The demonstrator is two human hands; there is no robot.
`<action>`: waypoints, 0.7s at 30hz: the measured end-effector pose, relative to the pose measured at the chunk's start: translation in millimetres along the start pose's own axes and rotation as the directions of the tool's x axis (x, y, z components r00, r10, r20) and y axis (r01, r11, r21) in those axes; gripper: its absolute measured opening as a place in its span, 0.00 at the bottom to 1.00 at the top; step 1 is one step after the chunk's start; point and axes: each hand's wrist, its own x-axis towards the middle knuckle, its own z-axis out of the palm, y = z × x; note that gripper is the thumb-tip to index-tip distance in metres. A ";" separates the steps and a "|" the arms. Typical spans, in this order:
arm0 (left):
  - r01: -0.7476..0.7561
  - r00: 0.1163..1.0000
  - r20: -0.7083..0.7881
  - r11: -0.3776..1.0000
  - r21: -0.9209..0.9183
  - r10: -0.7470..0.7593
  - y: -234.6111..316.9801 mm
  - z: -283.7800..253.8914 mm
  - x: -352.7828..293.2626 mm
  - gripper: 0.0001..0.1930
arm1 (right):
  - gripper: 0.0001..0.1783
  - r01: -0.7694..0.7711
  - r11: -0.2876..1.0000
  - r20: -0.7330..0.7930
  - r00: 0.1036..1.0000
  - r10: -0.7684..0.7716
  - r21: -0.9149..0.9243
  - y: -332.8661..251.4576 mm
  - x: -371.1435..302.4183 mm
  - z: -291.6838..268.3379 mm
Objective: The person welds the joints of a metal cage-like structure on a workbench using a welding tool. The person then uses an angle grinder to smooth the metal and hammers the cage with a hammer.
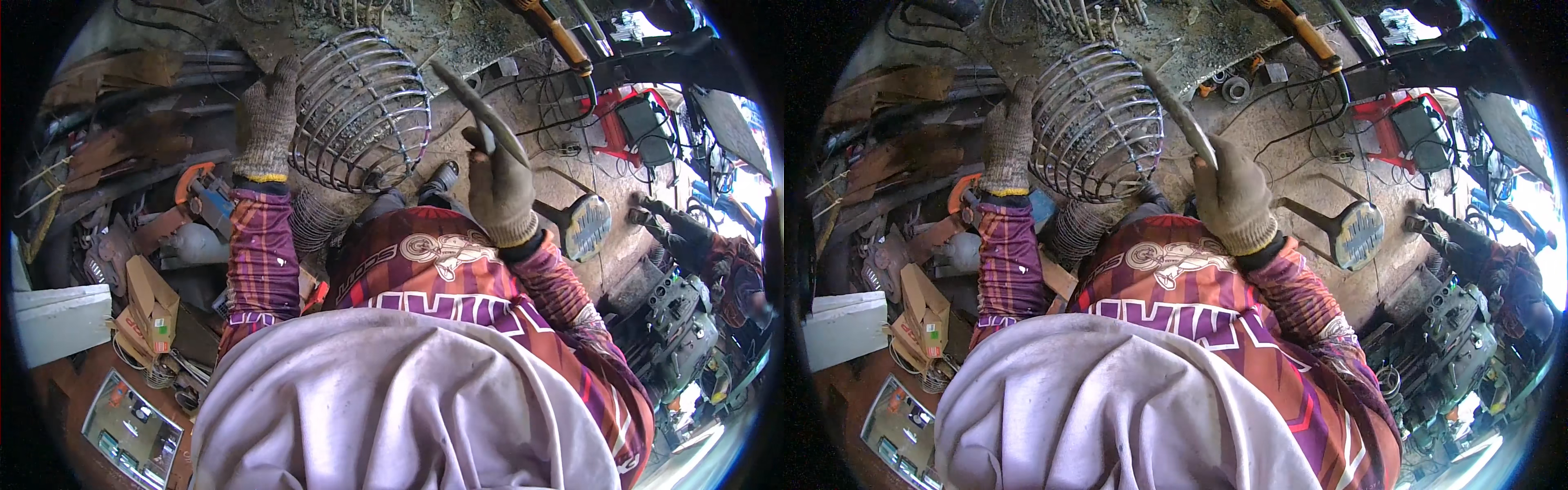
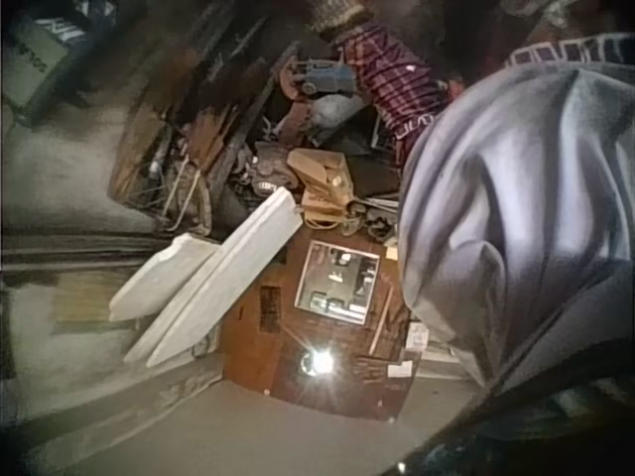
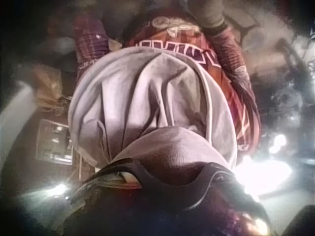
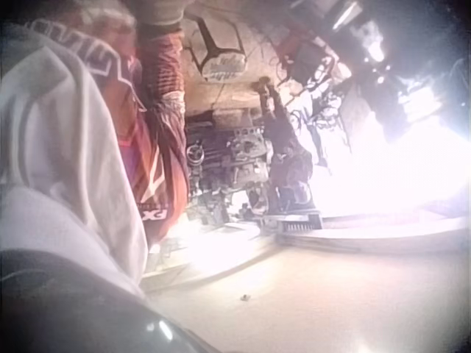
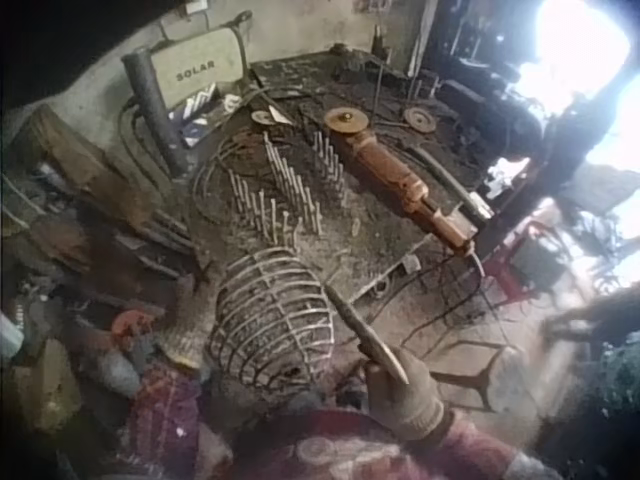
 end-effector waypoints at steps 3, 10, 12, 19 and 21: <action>-0.006 0.999 -0.051 1.000 -0.023 0.005 5.5 -0.1 -7.4 0.39 | 0.14 -0.095 0.994 0.060 0.993 0.098 -0.060 -0.5 1.3 0.2; 0.062 0.998 -0.015 0.995 0.075 -0.061 12.3 -4.5 -8.6 0.38 | 0.15 -0.152 0.984 0.115 0.980 0.162 -0.089 -11.4 3.3 0.1; 0.055 0.998 -0.041 0.997 0.055 -0.053 10.0 0.4 -9.3 0.38 | 0.15 -0.239 0.971 0.123 0.963 0.240 -0.022 -11.9 2.2 -2.1; 0.096 0.995 -0.030 0.995 -0.018 -0.096 9.7 -2.7 -12.8 0.42 | 0.15 -0.050 0.981 0.114 0.991 0.072 -0.185 -1.4 1.3 8.2; 0.058 0.996 -0.066 0.998 -0.011 -0.059 7.2 2.1 -11.5 0.39 | 0.15 -0.193 0.981 0.085 0.978 0.190 0.029 -8.8 -3.8 2.8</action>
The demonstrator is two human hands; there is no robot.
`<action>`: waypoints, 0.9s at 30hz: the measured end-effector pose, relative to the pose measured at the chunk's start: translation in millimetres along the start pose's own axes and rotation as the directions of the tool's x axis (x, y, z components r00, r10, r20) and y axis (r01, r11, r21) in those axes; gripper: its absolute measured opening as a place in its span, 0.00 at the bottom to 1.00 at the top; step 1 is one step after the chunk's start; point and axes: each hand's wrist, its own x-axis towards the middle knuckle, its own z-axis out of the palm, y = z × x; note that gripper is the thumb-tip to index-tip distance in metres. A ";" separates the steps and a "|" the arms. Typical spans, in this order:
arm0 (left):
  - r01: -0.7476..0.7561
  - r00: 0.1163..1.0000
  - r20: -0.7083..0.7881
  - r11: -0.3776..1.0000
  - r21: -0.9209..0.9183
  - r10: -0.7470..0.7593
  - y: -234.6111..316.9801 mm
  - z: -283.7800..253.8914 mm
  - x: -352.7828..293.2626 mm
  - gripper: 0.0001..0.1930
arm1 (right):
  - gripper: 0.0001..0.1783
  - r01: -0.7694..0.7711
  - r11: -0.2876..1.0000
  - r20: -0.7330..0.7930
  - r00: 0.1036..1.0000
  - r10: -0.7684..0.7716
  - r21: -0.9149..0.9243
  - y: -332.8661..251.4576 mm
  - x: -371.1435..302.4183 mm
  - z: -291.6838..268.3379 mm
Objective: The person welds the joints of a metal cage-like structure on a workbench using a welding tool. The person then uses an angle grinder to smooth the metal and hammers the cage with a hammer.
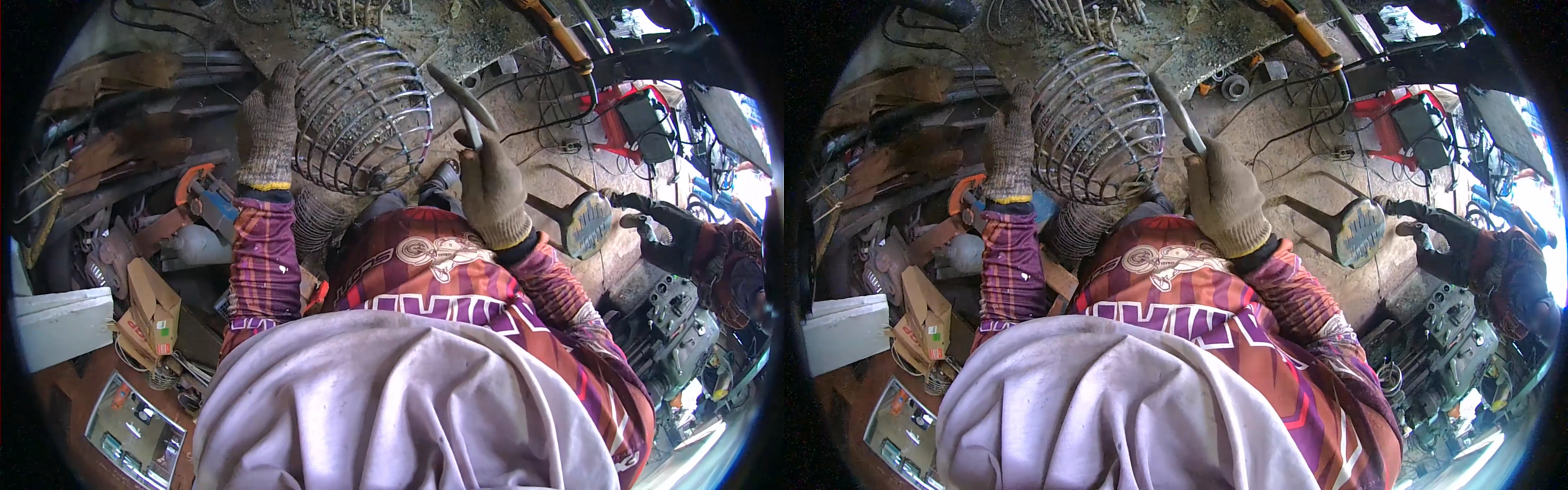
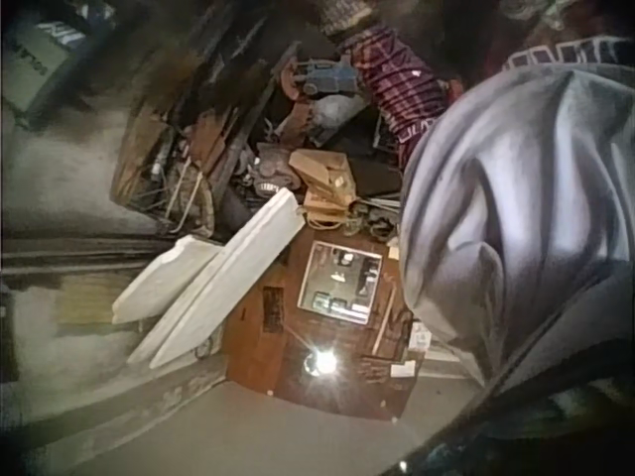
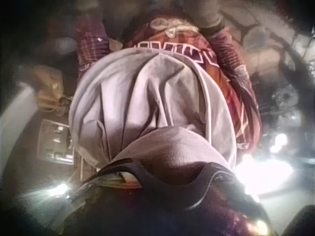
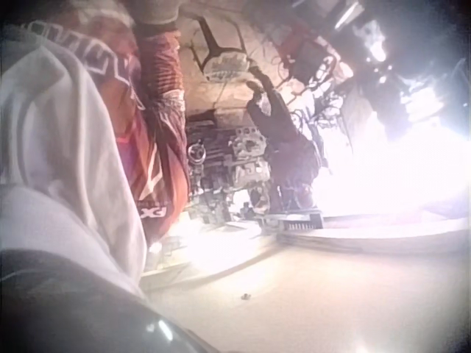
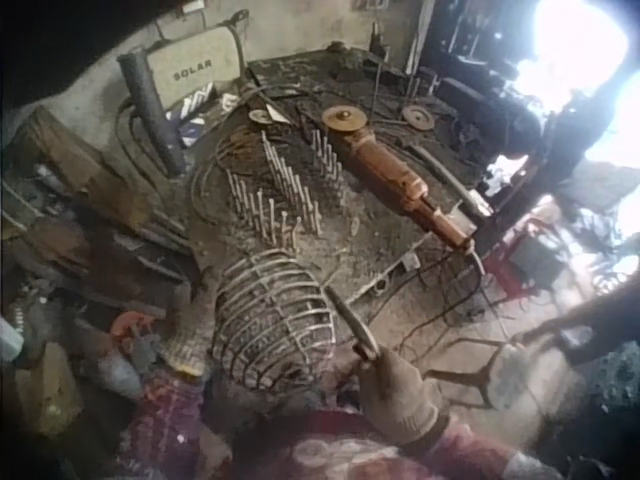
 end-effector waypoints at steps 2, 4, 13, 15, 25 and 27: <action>-0.037 0.999 -0.032 0.999 0.009 0.037 -1.5 -0.1 -2.0 0.37 | 0.14 0.055 0.998 0.002 0.999 -0.054 -0.027 1.4 -1.5 2.4; -0.021 1.000 -0.021 0.999 0.042 0.022 5.1 -2.6 -3.4 0.36 | 0.13 0.090 0.981 -0.017 0.995 -0.094 -0.172 10.3 5.5 10.1; -0.063 0.998 0.003 0.998 0.017 0.063 -18.4 8.8 11.5 0.36 | 0.14 0.073 0.972 -0.017 0.997 -0.078 -0.223 3.7 1.0 5.9; -0.063 0.998 -0.014 0.998 0.017 0.063 -12.4 7.2 4.3 0.35 | 0.14 0.006 0.991 -0.026 1.000 -0.010 -0.134 -0.7 -0.8 0.6; -0.007 1.000 -0.002 1.000 -0.011 0.007 1.8 2.7 -1.8 0.35 | 0.16 -0.088 0.996 -0.013 0.996 0.088 0.035 4.6 -11.4 -1.4; -0.155 0.987 -0.056 0.987 -0.045 0.152 -37.8 17.3 14.1 0.35 | 0.17 0.042 0.995 -0.091 0.995 -0.034 0.094 -2.5 -19.8 -4.6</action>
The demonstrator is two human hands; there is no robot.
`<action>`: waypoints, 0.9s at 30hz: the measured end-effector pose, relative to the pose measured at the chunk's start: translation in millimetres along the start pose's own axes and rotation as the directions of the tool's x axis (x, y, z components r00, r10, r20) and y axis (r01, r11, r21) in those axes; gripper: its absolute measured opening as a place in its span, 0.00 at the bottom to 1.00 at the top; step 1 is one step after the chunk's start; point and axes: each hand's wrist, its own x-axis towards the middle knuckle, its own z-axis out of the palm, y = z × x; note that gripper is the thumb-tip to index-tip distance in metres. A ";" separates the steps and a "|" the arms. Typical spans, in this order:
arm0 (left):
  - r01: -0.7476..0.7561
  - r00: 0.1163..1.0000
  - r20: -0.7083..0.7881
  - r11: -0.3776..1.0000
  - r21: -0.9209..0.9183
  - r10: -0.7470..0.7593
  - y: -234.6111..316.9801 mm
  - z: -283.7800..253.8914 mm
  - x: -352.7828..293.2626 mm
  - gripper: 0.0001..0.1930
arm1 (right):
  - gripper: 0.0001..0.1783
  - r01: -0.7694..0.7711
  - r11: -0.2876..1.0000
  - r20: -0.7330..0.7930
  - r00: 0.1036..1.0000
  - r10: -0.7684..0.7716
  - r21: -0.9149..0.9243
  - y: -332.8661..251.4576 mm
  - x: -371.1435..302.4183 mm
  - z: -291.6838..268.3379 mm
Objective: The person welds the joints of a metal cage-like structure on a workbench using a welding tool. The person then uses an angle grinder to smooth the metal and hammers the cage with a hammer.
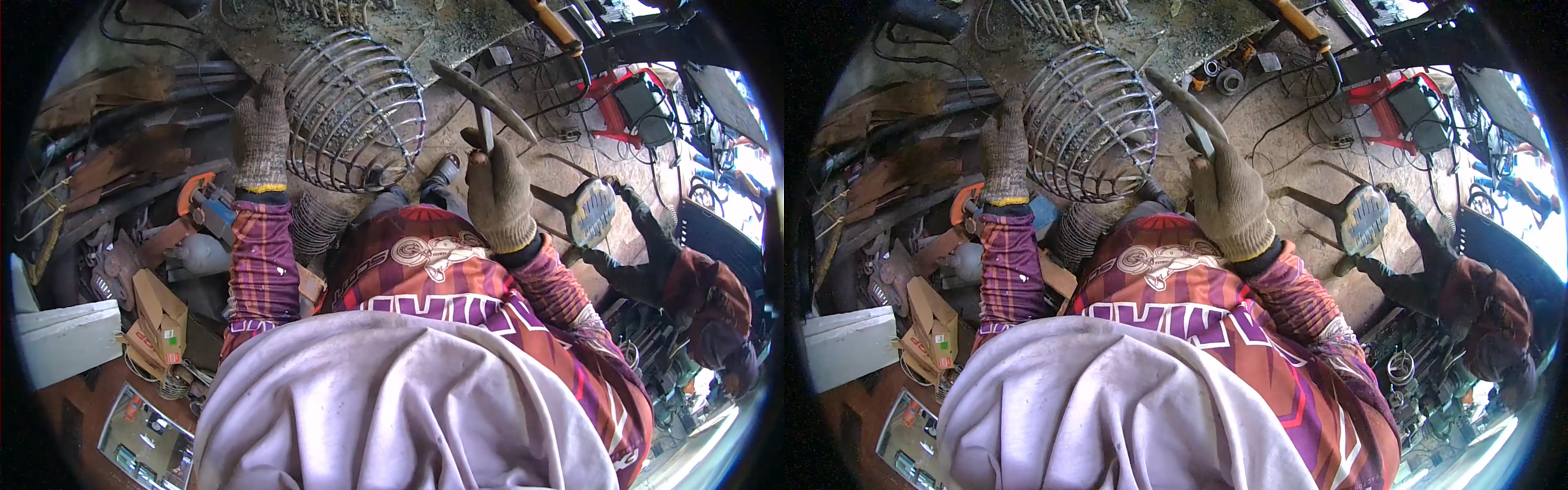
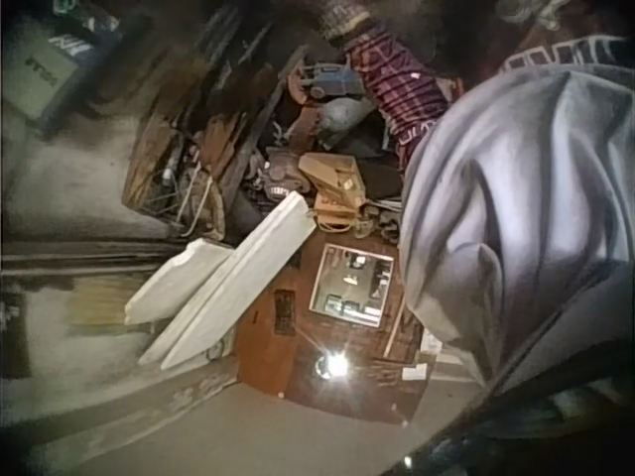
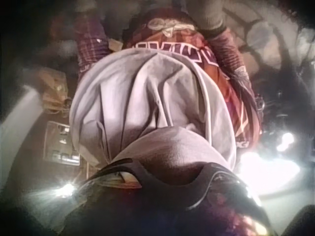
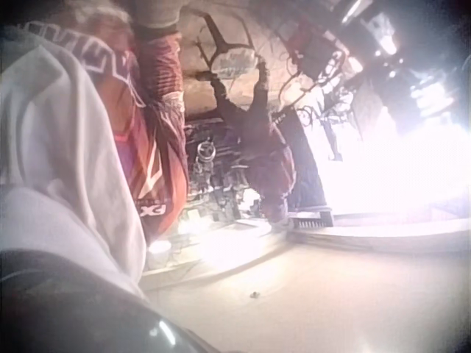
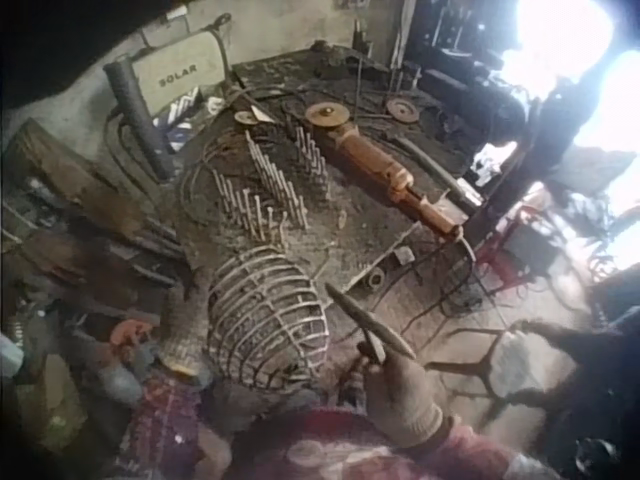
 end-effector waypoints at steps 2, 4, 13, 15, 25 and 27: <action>-0.156 0.987 -0.047 0.987 -0.040 0.154 -5.2 2.2 3.8 0.36 | 0.17 0.126 0.992 -0.065 0.990 -0.127 -0.022 5.3 -1.3 2.0; 0.093 0.992 0.078 0.995 0.034 -0.095 21.8 -6.5 -0.2 0.36 | 0.17 0.111 0.969 -0.008 0.993 -0.116 -0.219 13.7 -1.3 3.4; 0.089 0.994 0.059 0.996 -0.032 -0.087 4.4 -2.7 4.8 0.39 | 0.16 0.293 0.919 0.057 0.956 -0.288 -0.265 21.4 -0.2 0.1; 0.123 0.990 0.064 0.992 0.040 -0.125 14.2 -4.7 2.3 0.38 | 0.17 0.141 0.873 0.153 0.985 -0.077 -0.466 24.9 1.9 2.9; 0.114 0.990 0.083 0.993 0.041 -0.117 28.8 -6.8 1.4 0.44 | 0.20 0.230 0.831 0.158 0.972 -0.173 -0.506 39.2 7.5 1.2; 0.107 0.991 0.076 0.993 0.057 -0.111 33.7 -7.4 0.2 0.45 | 0.20 0.250 0.855 0.106 0.968 -0.227 -0.455 36.7 6.3 -3.7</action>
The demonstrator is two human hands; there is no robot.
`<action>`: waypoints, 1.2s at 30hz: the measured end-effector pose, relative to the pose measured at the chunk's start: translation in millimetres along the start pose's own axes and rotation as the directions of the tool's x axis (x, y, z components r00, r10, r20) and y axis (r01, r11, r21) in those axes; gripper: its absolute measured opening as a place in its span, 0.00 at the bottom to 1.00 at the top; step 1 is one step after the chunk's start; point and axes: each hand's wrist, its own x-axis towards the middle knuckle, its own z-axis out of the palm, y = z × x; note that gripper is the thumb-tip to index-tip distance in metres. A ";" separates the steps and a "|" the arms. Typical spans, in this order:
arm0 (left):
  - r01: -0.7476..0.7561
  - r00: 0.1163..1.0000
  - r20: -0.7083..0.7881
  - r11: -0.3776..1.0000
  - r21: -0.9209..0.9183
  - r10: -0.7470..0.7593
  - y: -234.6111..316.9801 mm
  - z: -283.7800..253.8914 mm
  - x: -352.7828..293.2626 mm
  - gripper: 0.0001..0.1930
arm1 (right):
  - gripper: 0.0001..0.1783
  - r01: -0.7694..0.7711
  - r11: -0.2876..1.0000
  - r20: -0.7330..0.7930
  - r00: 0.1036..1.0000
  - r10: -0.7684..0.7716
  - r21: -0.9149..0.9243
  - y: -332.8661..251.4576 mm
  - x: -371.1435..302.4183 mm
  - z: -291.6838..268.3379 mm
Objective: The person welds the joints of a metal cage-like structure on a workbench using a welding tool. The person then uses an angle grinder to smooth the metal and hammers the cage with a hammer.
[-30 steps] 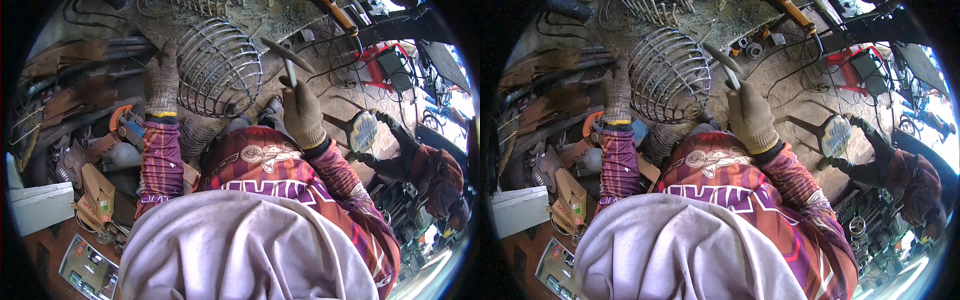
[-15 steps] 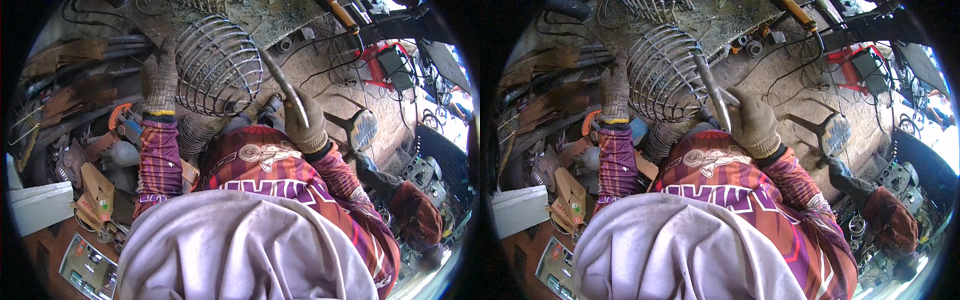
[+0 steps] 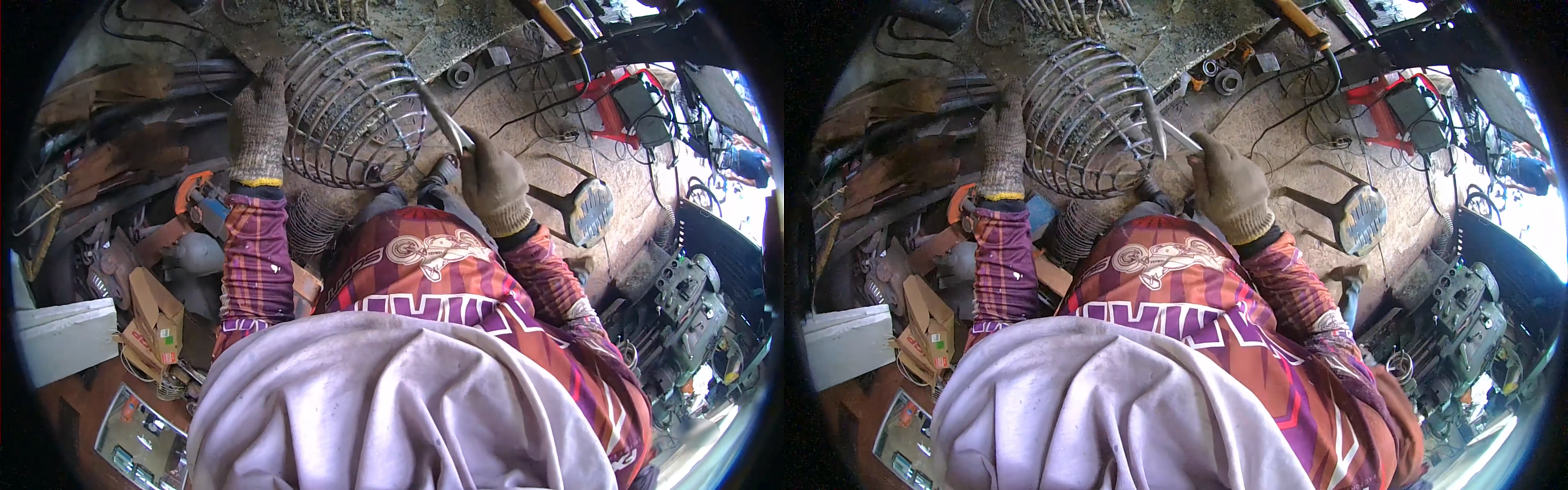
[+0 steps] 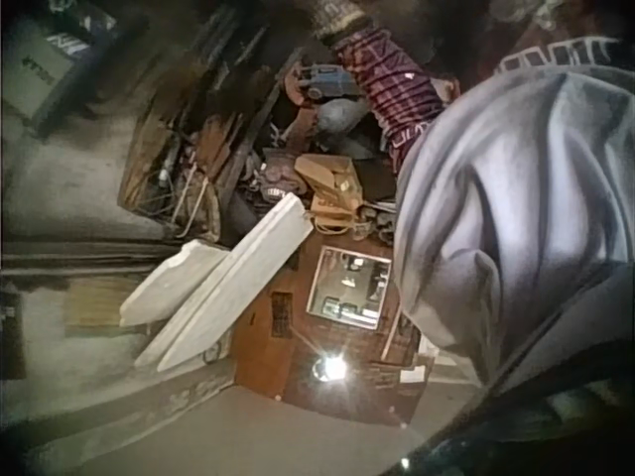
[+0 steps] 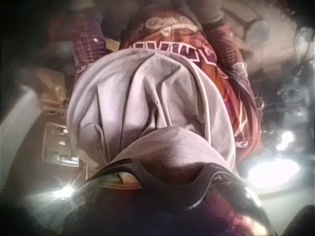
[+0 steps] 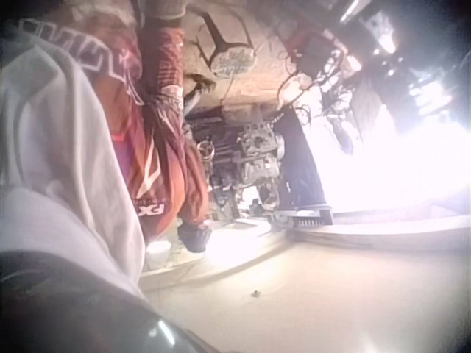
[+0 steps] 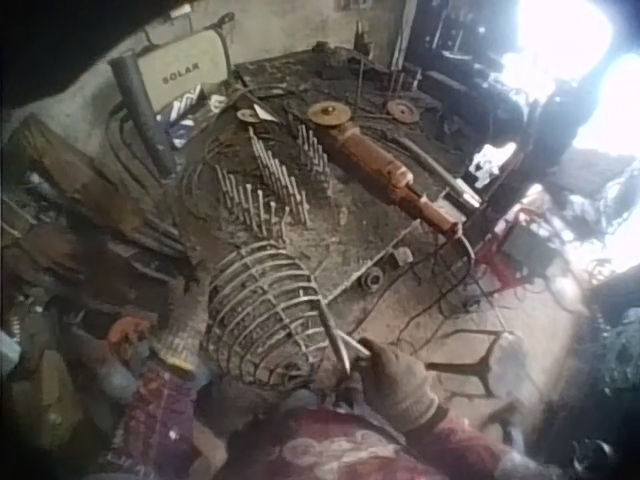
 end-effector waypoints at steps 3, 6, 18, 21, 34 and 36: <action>-0.010 1.000 -0.026 1.000 -0.008 0.010 -1.5 0.9 -3.7 0.46 | 0.19 0.068 0.997 -0.059 0.996 -0.065 0.045 -6.2 -7.2 -11.0; -0.007 1.000 -0.014 1.000 -0.006 0.007 3.9 -2.3 -5.1 0.46 | 0.18 0.161 0.986 -0.079 0.984 -0.157 0.046 1.4 -10.7 -3.8; 0.084 0.995 0.049 0.995 -0.054 -0.081 -5.1 -0.5 2.0 0.40 | 0.18 0.038 0.999 0.029 0.999 -0.038 0.006 -1.8 -6.4 -2.9; 0.042 0.999 0.006 0.997 -0.065 -0.042 -11.6 5.2 2.5 0.40 | 0.18 -0.136 0.989 0.091 0.986 0.142 -0.065 -7.7 -0.4 -0.6; -0.023 0.999 -0.047 0.999 -0.045 0.021 -18.7 3.8 0.5 0.37 | 0.20 -0.362 0.922 0.201 0.922 0.332 0.137 -9.3 -16.2 1.2; 0.015 1.000 -0.003 1.000 -0.027 -0.015 -16.8 4.8 4.2 0.37 | 0.20 -0.295 0.941 0.131 0.953 0.275 0.169 -12.3 -23.7 -5.7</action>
